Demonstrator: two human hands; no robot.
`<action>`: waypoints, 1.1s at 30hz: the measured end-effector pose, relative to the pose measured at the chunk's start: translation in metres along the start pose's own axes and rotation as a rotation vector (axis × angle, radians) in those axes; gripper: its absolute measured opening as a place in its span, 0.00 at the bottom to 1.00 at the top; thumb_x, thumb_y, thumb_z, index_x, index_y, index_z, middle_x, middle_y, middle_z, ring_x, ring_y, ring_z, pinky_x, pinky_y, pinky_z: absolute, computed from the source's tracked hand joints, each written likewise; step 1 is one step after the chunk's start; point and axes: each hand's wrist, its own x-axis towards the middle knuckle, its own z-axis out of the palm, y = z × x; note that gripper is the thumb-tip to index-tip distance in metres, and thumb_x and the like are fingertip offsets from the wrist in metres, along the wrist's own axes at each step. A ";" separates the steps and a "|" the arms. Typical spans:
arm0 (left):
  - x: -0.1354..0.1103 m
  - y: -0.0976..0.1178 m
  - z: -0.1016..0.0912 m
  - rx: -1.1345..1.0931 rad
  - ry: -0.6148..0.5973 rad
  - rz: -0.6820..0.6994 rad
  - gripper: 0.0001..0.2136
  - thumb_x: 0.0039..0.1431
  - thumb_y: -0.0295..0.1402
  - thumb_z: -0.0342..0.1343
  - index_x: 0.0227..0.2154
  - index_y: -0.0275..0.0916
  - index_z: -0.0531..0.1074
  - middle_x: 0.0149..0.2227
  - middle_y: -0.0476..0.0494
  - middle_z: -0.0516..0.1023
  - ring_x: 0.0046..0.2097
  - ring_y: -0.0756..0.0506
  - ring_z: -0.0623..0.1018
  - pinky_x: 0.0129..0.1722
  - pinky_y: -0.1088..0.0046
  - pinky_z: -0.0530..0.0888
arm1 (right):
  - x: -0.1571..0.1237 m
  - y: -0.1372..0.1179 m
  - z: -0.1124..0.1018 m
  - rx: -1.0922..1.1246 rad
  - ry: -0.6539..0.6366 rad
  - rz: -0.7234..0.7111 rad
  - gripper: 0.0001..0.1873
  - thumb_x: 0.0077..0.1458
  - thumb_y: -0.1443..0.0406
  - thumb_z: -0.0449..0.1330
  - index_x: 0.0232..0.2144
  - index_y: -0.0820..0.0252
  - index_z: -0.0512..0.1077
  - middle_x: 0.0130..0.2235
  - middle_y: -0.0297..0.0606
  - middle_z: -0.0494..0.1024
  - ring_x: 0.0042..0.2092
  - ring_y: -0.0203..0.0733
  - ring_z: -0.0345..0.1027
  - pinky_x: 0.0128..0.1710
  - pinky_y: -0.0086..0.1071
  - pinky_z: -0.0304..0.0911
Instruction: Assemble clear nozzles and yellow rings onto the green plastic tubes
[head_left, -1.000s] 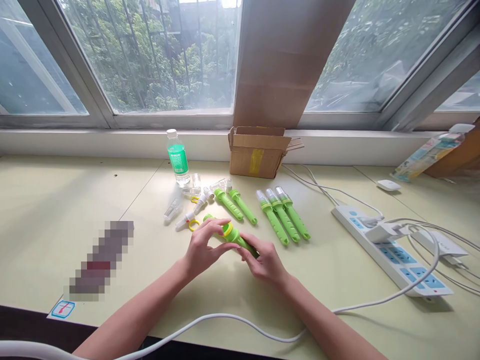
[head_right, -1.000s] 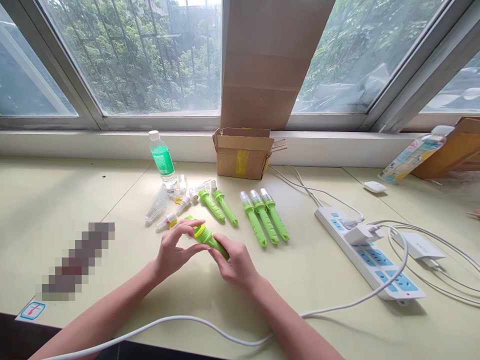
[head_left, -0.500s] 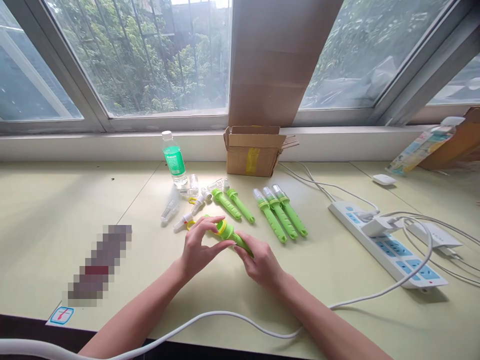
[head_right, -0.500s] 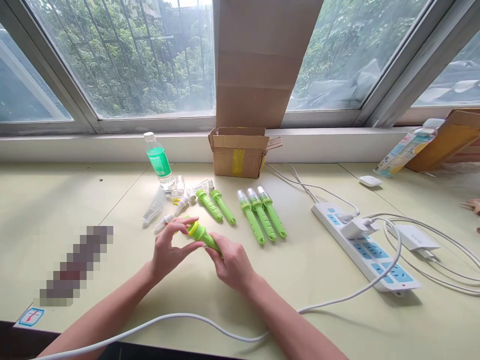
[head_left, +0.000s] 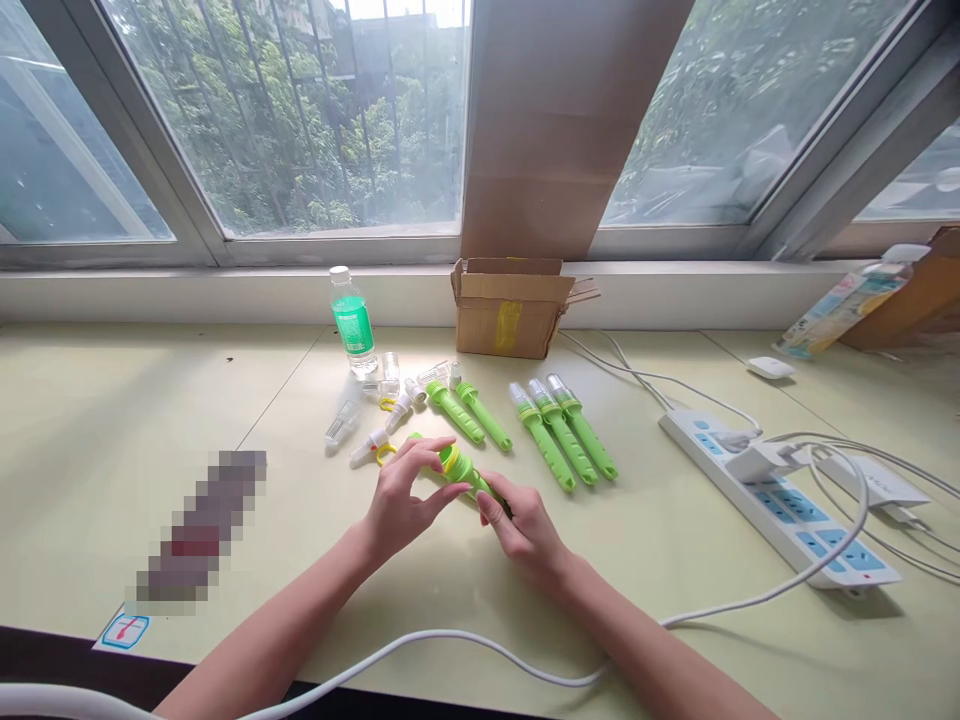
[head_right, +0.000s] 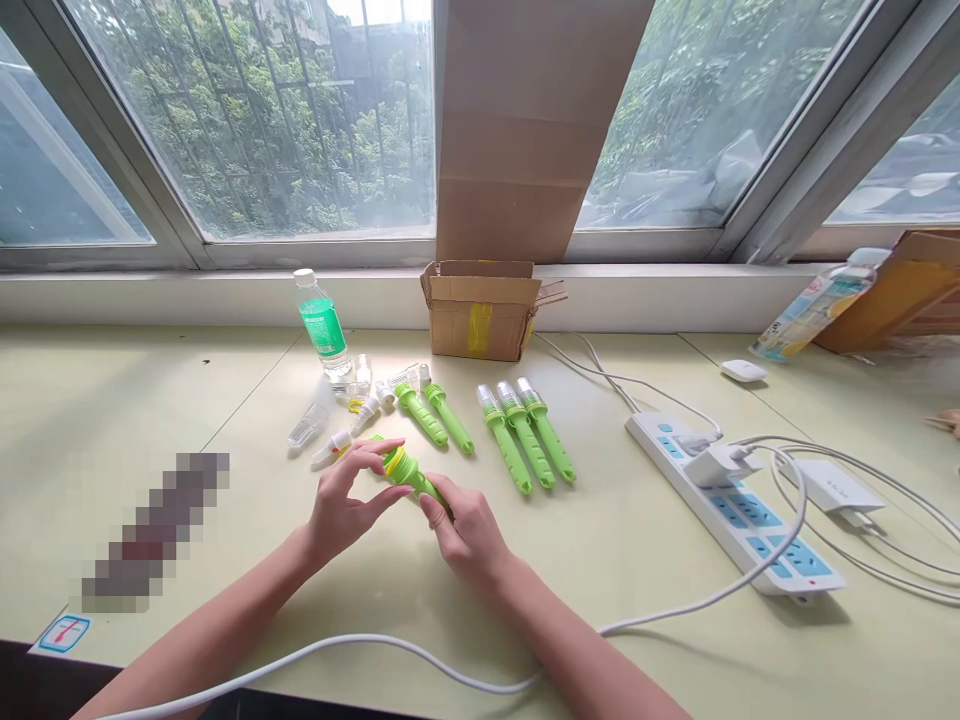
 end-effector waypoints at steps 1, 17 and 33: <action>0.000 0.000 0.000 0.003 0.003 0.005 0.15 0.49 0.28 0.67 0.33 0.40 0.64 0.46 0.36 0.80 0.44 0.42 0.80 0.42 0.62 0.78 | 0.000 0.000 0.000 0.010 0.001 0.007 0.15 0.65 0.60 0.49 0.46 0.61 0.70 0.24 0.32 0.70 0.24 0.36 0.62 0.26 0.29 0.58; -0.002 0.000 0.000 -0.006 0.010 0.002 0.15 0.50 0.28 0.67 0.33 0.40 0.64 0.44 0.36 0.80 0.45 0.42 0.80 0.43 0.61 0.78 | 0.001 -0.002 -0.004 0.298 -0.104 0.173 0.13 0.61 0.55 0.56 0.42 0.58 0.64 0.25 0.28 0.69 0.20 0.31 0.55 0.20 0.27 0.52; -0.002 -0.007 -0.002 0.015 -0.050 0.000 0.16 0.50 0.30 0.67 0.38 0.40 0.66 0.48 0.35 0.78 0.48 0.41 0.79 0.44 0.61 0.78 | 0.005 0.003 -0.003 0.250 -0.058 0.102 0.16 0.64 0.56 0.52 0.45 0.60 0.71 0.30 0.35 0.72 0.27 0.36 0.64 0.28 0.32 0.64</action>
